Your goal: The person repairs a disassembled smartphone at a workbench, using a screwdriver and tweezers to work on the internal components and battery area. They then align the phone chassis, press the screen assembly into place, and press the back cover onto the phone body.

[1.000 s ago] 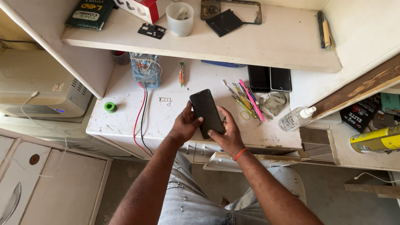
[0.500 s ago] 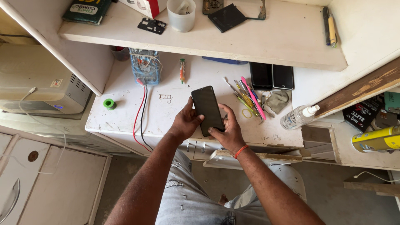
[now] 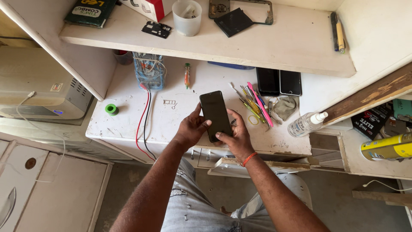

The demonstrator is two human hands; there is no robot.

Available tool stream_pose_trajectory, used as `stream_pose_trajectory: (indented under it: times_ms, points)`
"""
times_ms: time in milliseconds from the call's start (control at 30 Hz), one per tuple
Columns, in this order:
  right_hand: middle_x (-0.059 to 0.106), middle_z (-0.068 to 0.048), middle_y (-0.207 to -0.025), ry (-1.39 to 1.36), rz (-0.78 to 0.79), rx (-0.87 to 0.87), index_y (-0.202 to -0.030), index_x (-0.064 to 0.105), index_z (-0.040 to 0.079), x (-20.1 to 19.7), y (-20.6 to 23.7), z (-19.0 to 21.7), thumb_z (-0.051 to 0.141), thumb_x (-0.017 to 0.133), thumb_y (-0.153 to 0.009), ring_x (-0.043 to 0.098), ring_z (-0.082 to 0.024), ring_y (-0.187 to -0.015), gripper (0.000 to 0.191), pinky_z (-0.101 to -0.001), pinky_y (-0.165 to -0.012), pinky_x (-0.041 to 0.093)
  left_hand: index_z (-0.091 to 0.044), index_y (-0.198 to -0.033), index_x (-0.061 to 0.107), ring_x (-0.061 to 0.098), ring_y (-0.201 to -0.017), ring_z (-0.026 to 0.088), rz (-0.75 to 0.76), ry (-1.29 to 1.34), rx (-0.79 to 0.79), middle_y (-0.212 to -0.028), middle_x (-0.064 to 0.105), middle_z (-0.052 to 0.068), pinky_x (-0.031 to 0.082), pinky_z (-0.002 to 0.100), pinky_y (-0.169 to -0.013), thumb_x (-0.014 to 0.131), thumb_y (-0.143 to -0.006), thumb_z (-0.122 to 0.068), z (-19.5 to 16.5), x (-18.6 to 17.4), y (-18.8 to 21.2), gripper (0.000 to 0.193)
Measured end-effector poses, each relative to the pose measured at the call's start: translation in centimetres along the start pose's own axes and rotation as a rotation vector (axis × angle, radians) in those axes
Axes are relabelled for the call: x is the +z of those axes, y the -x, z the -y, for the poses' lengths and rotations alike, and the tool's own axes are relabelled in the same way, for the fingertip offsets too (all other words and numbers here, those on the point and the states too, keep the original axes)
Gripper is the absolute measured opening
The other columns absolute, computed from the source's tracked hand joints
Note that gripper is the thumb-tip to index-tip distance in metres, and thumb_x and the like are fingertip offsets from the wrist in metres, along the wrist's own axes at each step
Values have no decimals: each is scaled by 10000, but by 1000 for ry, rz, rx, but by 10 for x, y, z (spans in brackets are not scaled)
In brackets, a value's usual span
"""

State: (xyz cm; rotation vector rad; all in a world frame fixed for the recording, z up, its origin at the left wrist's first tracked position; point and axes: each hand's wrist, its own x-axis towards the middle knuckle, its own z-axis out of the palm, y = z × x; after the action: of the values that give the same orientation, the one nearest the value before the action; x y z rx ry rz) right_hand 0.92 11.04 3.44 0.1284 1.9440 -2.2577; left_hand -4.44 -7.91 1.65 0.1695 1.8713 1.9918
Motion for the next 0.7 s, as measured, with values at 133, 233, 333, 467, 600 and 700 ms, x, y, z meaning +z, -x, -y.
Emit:
stream_pose_trajectory:
  times_ms: [133, 233, 333, 467, 600, 700]
  points:
    - [721, -161, -1043, -73, -20, 20, -1559, 292, 126, -3, -3, -2, -45, 695, -832, 735, -195, -870, 848, -355, -677, 656, -59, -1634, 150, 667, -1079, 146, 15, 69, -13, -1165, 736, 98, 550, 319, -995, 630, -982, -85, 12, -2, -6, 810]
    - [715, -159, -1052, -83, 7, 6, -1566, 282, 120, -5, -4, -4, -48, 700, -834, 731, -195, -872, 860, -359, -685, 658, -52, -1629, 156, 659, -1096, 133, 28, 100, -2, -1179, 729, 82, 548, 308, -1010, 631, -971, -68, 19, -3, -8, 812]
    - [713, -160, -1063, -59, 11, 2, -1563, 266, 129, -5, -4, -4, -52, 698, -829, 735, -202, -890, 870, -366, -700, 663, -78, -1636, 179, 653, -1057, 119, 13, 29, -2, -1148, 732, 74, 549, 299, -992, 635, -971, -65, 22, -5, -8, 807]
    - [711, -153, -1084, -60, 14, 0, -1558, 266, 143, -3, -2, -1, -52, 704, -834, 731, -196, -919, 869, -379, -718, 673, -108, -1644, 199, 637, -1007, 96, 3, -81, -4, -1109, 739, 62, 537, 285, -969, 633, -974, -65, 23, -5, -7, 799]
    - [712, -150, -1086, -34, 7, 25, -1560, 266, 160, -2, -2, 3, -48, 700, -841, 732, -197, -931, 865, -379, -728, 674, -104, -1640, 220, 644, -996, 94, 5, -28, 24, -1087, 738, 55, 546, 286, -973, 650, -978, -88, 21, -5, -8, 789]
    - [700, -147, -1086, -24, 5, 33, -1561, 268, 164, -1, -1, 5, -48, 699, -841, 725, -195, -939, 865, -380, -728, 675, -119, -1633, 217, 655, -999, 94, -11, -94, -27, -1090, 741, 47, 560, 293, -975, 655, -978, -123, 20, -7, -7, 788]
